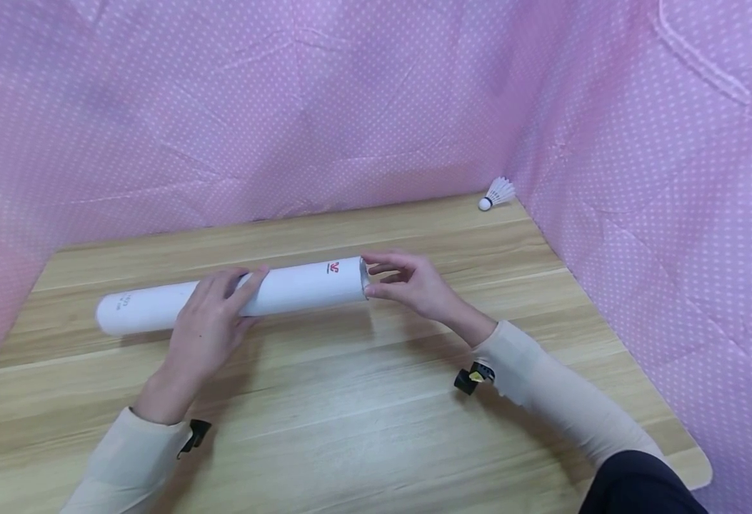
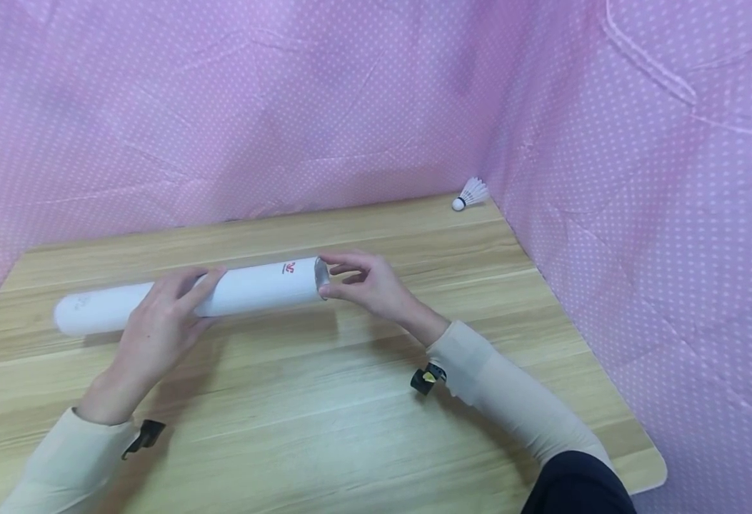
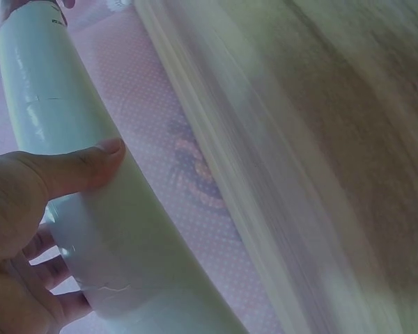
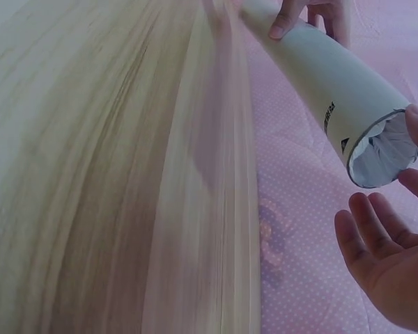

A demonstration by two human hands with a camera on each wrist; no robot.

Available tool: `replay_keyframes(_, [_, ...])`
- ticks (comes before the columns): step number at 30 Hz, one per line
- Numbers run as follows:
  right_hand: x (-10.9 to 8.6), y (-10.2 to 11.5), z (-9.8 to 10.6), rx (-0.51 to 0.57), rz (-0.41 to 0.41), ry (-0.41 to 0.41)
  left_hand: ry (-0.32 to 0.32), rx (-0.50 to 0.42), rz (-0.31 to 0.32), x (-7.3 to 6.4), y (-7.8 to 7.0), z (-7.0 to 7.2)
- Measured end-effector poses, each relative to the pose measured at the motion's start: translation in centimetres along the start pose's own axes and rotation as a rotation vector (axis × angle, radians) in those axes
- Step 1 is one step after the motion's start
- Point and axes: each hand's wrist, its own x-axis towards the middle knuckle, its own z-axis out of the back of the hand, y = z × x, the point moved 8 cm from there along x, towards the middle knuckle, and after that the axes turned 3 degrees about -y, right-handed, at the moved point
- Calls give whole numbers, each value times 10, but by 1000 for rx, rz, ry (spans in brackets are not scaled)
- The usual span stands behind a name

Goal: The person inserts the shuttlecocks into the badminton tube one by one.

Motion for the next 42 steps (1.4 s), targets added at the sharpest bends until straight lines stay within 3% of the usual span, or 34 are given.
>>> replay_keyframes(12, [3,2,6,-84,42,19,13,9,-5,5,0,1])
replay_keyframes(17, [8,-6,24,-105,32,-7,18,2,-8,5,4,-2])
replay_keyframes(21, [12,-24,57,-157,-37,-76,24,1,1,2,9,-4])
replay_keyframes(26, [14,-48,113,-238,-141,-206,33,7,11,-1,14,-6])
replay_keyframes(34, [16,-72,204,-437,-212,-400,29,22,22,-5,18,-2])
replay_keyframes(38, [16,-80,241,-457,-238,-477,37,24,30,-6,20,-2])
replay_keyframes(42, [17,-85,265,-451,-271,-550,40,25,34,-7,21,-1])
